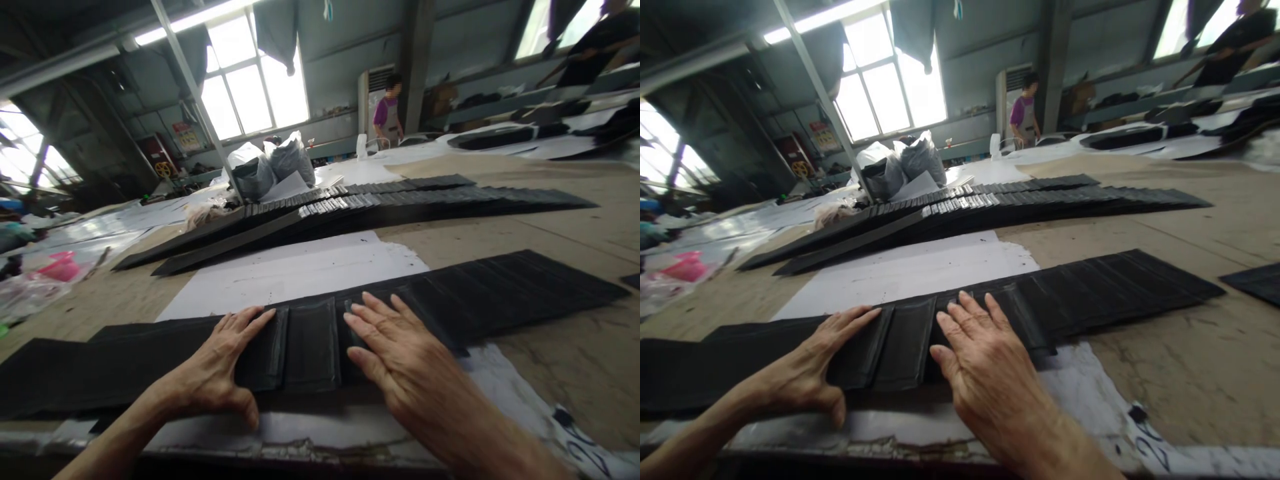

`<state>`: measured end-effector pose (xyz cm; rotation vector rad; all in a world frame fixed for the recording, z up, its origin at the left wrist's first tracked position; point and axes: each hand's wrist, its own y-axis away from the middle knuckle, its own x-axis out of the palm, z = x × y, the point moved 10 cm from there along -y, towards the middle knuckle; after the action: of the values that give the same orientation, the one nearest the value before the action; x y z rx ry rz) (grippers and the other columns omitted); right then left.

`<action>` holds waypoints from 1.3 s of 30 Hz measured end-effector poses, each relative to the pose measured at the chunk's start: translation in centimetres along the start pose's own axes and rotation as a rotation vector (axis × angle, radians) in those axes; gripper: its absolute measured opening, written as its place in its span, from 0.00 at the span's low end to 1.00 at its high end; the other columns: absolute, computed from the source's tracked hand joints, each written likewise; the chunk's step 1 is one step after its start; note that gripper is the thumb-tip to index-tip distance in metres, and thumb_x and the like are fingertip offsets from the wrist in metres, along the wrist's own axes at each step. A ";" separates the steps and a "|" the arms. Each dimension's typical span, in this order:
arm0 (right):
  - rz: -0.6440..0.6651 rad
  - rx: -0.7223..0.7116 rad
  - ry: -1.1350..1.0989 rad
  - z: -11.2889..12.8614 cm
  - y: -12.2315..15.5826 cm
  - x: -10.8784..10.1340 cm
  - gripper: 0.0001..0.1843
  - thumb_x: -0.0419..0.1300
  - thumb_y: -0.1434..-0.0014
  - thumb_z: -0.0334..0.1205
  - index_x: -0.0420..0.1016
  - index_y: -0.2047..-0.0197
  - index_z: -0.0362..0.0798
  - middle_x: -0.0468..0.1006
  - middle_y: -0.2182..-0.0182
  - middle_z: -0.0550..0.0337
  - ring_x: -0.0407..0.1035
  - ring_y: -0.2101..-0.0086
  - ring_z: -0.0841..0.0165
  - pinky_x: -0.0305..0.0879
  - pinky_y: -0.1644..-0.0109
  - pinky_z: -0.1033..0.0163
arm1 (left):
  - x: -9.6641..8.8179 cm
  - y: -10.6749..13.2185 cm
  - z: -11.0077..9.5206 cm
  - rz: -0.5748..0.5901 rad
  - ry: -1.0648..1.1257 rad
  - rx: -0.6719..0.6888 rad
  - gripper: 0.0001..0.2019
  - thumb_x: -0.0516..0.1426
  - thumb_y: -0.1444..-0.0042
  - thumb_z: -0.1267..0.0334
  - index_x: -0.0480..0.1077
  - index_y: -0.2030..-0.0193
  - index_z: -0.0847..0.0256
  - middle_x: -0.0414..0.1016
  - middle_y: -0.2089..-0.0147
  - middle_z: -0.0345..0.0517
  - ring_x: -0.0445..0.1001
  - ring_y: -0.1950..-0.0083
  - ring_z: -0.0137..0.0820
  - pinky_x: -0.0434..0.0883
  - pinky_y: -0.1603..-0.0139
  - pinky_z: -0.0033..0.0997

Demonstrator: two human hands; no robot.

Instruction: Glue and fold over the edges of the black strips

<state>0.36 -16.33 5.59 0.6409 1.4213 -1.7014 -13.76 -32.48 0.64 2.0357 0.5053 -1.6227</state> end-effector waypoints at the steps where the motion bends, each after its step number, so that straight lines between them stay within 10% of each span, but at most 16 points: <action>1: 0.050 0.002 -0.044 0.5 -0.4 0.8 0.20 0.45 0.36 0.41 0.71 0.48 0.45 0.71 0.48 0.54 0.59 0.43 0.59 0.53 0.39 0.43 | 0.0 0.1 0.2 -0.003 0.011 -0.002 0.63 0.67 0.77 0.41 0.40 0.33 0.51 0.39 0.31 0.51 0.41 0.32 0.54 0.45 0.34 0.56; 15: 0.365 -0.040 -0.134 2.1 -0.6 5.7 0.20 0.51 0.38 0.44 0.65 0.43 0.56 0.65 0.43 0.64 0.53 0.41 0.57 0.48 0.38 0.40 | -0.3 1.3 3.1 0.031 -0.045 -0.039 0.63 0.68 0.76 0.42 0.39 0.33 0.50 0.39 0.31 0.52 0.40 0.32 0.54 0.41 0.34 0.58; 21: 0.258 -0.053 -0.071 2.1 -0.6 5.1 0.32 0.52 0.43 0.32 0.50 0.35 0.43 0.53 0.37 0.51 0.53 0.40 0.59 0.55 0.41 0.44 | -0.2 1.6 3.8 0.000 -0.077 -0.004 0.64 0.67 0.79 0.40 0.40 0.34 0.48 0.40 0.31 0.52 0.42 0.32 0.56 0.44 0.35 0.59; 26: 0.284 -0.103 -0.026 2.6 -0.5 5.7 0.24 0.52 0.41 0.35 0.61 0.41 0.56 0.60 0.40 0.62 0.57 0.43 0.55 0.52 0.42 0.37 | -0.2 1.9 3.8 0.033 0.042 -0.025 0.60 0.68 0.74 0.42 0.40 0.34 0.48 0.38 0.30 0.49 0.39 0.31 0.52 0.45 0.34 0.55; 39: 0.338 -0.041 -0.037 2.5 -0.6 6.2 0.23 0.51 0.40 0.40 0.61 0.40 0.57 0.60 0.40 0.64 0.57 0.43 0.54 0.51 0.41 0.36 | 0.3 -1.9 -2.8 0.007 0.044 0.125 0.62 0.63 0.74 0.33 0.39 0.33 0.53 0.40 0.31 0.55 0.40 0.32 0.55 0.38 0.34 0.60</action>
<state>-3.19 -20.36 1.60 0.7742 1.2392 -1.4081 -12.59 -29.31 0.53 2.1652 0.4204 -1.6459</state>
